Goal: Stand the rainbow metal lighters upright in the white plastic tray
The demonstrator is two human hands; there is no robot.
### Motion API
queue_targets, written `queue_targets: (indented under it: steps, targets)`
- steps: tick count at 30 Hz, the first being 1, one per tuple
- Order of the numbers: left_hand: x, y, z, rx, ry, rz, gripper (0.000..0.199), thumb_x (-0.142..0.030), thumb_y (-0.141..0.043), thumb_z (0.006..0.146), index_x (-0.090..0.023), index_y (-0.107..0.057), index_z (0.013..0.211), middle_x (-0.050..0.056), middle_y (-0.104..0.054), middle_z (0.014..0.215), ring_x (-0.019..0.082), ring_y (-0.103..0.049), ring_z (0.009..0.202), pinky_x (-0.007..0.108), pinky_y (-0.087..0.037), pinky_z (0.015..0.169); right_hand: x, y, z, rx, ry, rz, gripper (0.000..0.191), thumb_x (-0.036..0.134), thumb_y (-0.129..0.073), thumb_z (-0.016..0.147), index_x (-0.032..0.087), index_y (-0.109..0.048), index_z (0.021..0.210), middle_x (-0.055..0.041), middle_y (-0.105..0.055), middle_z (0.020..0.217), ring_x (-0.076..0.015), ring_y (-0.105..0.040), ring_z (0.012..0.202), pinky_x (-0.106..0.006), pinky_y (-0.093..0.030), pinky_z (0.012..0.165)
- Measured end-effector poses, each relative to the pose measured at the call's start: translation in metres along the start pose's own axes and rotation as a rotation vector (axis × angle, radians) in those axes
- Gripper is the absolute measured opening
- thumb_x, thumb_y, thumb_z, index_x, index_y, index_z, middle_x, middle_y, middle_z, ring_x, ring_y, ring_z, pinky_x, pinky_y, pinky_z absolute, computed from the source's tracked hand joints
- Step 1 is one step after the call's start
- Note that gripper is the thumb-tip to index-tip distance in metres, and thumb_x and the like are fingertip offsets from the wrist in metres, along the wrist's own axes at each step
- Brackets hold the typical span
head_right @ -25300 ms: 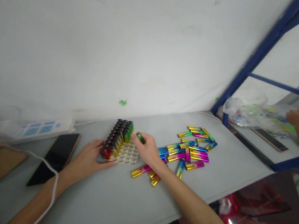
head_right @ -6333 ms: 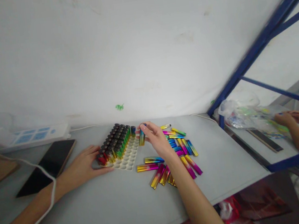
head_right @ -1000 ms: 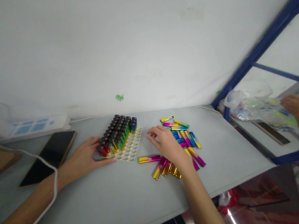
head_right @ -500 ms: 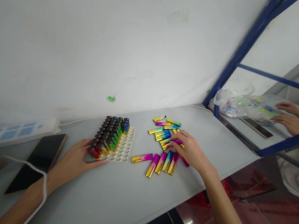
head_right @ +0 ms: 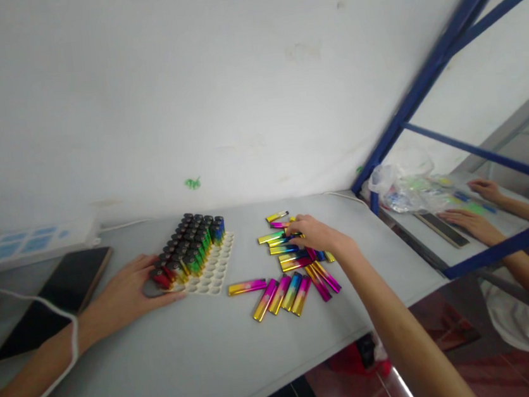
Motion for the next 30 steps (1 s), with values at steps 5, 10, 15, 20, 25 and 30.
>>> queue_targets:
  steps: [5, 10, 15, 20, 25, 30]
  targets:
    - [0.001, -0.001, 0.0, -0.043, -0.008, 0.007, 0.066, -0.087, -0.065, 0.077, -0.022, -0.07, 0.08, 0.01, -0.071, 0.091, 0.032, -0.066, 0.093, 0.046, -0.054, 0.091, 0.006, 0.005, 0.012, 0.059, 0.052, 0.074, 0.01, 0.02, -0.077, 0.094, 0.019, -0.081, 0.103, -0.0117, -0.074, 0.11, -0.0261, -0.068, 0.105, -0.038, -0.053, 0.096]
    - [0.002, -0.003, -0.001, -0.058, -0.008, -0.024, 0.058, -0.082, -0.07, 0.076, -0.024, -0.07, 0.079, 0.009, -0.072, 0.091, 0.031, -0.067, 0.092, 0.044, -0.053, 0.09, 0.02, 0.002, 0.001, -0.158, 0.026, 0.259, 0.022, 0.035, -0.063, 0.105, 0.019, -0.078, 0.109, -0.0109, -0.077, 0.109, -0.0251, -0.071, 0.1, -0.042, -0.055, 0.096]
    - [0.001, -0.002, -0.001, -0.057, -0.022, -0.009, 0.062, -0.085, -0.068, 0.077, -0.022, -0.072, 0.078, 0.009, -0.072, 0.091, 0.031, -0.066, 0.09, 0.045, -0.053, 0.089, 0.047, -0.009, 0.005, -0.48, -0.049, 0.783, 0.032, 0.05, -0.075, 0.095, 0.021, -0.074, 0.109, -0.0089, -0.078, 0.119, -0.0237, -0.073, 0.111, -0.04, -0.059, 0.097]
    - [0.004, -0.005, -0.001, -0.066, -0.019, -0.009, 0.065, -0.088, -0.065, 0.077, -0.023, -0.073, 0.078, 0.01, -0.073, 0.092, 0.032, -0.067, 0.094, 0.044, -0.054, 0.09, 0.086, -0.015, 0.033, -0.632, -0.044, 1.284, 0.04, 0.058, -0.085, 0.086, 0.023, -0.069, 0.1, -0.006, -0.081, 0.103, -0.0208, -0.075, 0.096, -0.037, -0.061, 0.09]
    - [0.007, -0.009, -0.002, -0.066, -0.032, 0.0, 0.064, -0.087, -0.068, 0.077, -0.023, -0.074, 0.081, 0.01, -0.073, 0.094, 0.031, -0.067, 0.095, 0.044, -0.053, 0.089, 0.133, -0.019, 0.049, -0.476, 0.056, 1.389, 0.041, 0.058, -0.081, 0.089, 0.025, -0.067, 0.108, 0.001, -0.073, 0.083, -0.0168, -0.073, 0.076, -0.033, -0.062, 0.077]
    - [0.005, -0.008, -0.003, -0.07, -0.053, 0.01, 0.058, -0.081, -0.072, 0.081, -0.023, -0.073, 0.083, 0.009, -0.073, 0.095, 0.03, -0.067, 0.096, 0.042, -0.053, 0.092, 0.16, -0.041, 0.053, -0.411, 0.017, 1.323, 0.043, 0.065, -0.067, 0.098, 0.028, -0.059, 0.117, 0.0057, -0.063, 0.083, -0.0082, -0.054, 0.049, -0.023, -0.045, 0.047]
Point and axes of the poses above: each hand's wrist, its own z-axis towards the middle knuckle, its own y-axis out of the back of the hand, x = y × z, the point moved 1 cm from there along z, towards the middle knuckle
